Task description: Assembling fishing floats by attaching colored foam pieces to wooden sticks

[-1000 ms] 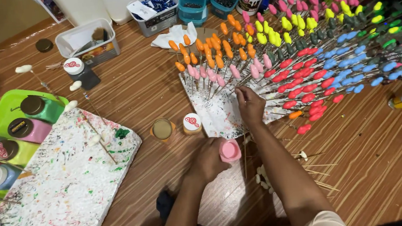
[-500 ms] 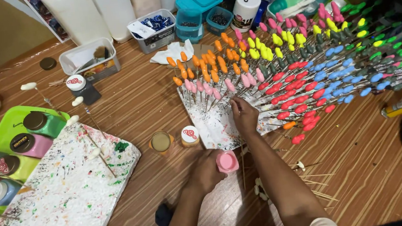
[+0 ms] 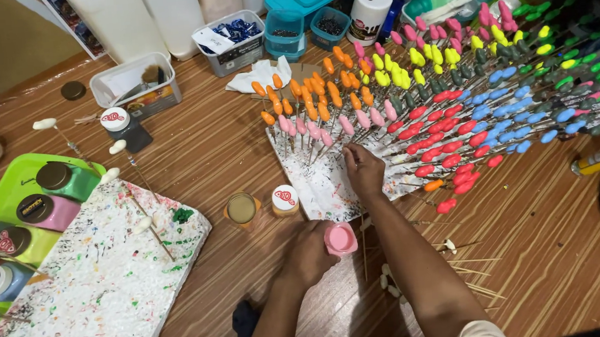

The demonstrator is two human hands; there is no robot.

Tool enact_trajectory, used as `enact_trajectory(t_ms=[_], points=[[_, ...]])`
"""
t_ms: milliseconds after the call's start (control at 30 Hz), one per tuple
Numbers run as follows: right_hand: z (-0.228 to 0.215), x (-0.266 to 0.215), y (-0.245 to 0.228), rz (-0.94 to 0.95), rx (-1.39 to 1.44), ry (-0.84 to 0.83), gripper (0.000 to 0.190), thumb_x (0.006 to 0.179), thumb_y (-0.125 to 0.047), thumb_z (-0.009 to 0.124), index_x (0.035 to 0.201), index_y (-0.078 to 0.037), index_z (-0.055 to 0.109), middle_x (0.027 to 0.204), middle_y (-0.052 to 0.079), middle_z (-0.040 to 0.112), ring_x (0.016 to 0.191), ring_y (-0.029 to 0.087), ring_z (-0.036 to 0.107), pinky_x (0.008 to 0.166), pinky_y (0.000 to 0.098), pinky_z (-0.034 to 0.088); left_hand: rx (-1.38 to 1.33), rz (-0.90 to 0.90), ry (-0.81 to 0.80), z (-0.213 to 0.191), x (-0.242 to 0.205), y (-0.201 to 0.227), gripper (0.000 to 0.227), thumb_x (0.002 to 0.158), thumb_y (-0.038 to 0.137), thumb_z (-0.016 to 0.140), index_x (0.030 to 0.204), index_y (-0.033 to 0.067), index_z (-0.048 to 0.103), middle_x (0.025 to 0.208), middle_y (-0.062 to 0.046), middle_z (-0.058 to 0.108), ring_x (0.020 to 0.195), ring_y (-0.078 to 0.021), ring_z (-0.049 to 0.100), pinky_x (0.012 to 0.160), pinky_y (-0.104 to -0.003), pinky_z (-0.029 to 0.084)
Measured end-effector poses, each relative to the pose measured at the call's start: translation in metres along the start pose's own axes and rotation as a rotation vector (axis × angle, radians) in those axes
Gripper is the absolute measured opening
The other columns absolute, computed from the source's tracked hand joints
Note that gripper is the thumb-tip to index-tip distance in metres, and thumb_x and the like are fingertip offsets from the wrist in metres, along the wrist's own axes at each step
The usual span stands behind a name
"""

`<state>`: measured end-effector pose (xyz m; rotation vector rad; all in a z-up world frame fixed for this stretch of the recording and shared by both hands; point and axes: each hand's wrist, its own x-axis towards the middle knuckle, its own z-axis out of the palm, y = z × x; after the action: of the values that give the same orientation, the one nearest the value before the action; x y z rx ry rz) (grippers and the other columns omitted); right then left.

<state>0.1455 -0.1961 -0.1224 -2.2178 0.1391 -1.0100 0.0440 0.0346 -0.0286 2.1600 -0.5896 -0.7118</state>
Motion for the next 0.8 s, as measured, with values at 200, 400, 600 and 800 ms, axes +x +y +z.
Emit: enact_trajectory(t_ms=[200, 400, 600, 800], points=[[-0.001, 0.0, -0.005, 0.009, -0.039, -0.017, 0.004, 0.094, -0.019, 0.078, 0.097, -0.016, 0.079, 0.081, 0.008, 0.078, 0.077, 0.028, 0.076, 0.065, 0.0381, 0.062, -0.01, 0.007, -0.006, 0.001, 0.002, -0.003, 0.053, 0.082, 0.019, 0.08, 0.129, 0.0121, 0.056, 0.129, -0.013, 0.059, 0.128, -0.0327, 0.055, 0.105, -0.043, 0.049], [0.006, -0.002, 0.009, 0.03, -0.047, -0.024, 0.008, 0.094, -0.02, 0.078, 0.101, -0.018, 0.08, 0.084, 0.007, 0.078, 0.079, 0.026, 0.076, 0.068, 0.0363, 0.062, -0.014, 0.02, -0.005, -0.001, -0.001, 0.001, 0.051, 0.083, 0.018, 0.078, 0.128, 0.0117, 0.056, 0.127, -0.014, 0.059, 0.127, -0.0333, 0.054, 0.105, -0.044, 0.049], [0.003, -0.002, 0.005, 0.104, -0.01, -0.059, 0.009, 0.095, -0.018, 0.077, 0.103, -0.018, 0.08, 0.086, 0.007, 0.079, 0.081, 0.028, 0.076, 0.07, 0.0382, 0.062, -0.01, 0.046, 0.003, 0.0, 0.001, -0.004, 0.05, 0.082, 0.018, 0.079, 0.126, 0.0107, 0.056, 0.125, -0.014, 0.06, 0.126, -0.034, 0.055, 0.104, -0.044, 0.049], [-0.004, -0.005, 0.003, 0.239, -0.005, -0.173, 0.02, 0.098, -0.015, 0.072, 0.117, -0.017, 0.076, 0.097, 0.01, 0.079, 0.093, 0.03, 0.075, 0.077, 0.0434, 0.062, 0.035, 0.042, 0.005, 0.008, 0.003, -0.004, 0.053, 0.082, 0.017, 0.079, 0.13, 0.0091, 0.057, 0.131, -0.016, 0.059, 0.129, -0.0346, 0.055, 0.105, -0.045, 0.049]])
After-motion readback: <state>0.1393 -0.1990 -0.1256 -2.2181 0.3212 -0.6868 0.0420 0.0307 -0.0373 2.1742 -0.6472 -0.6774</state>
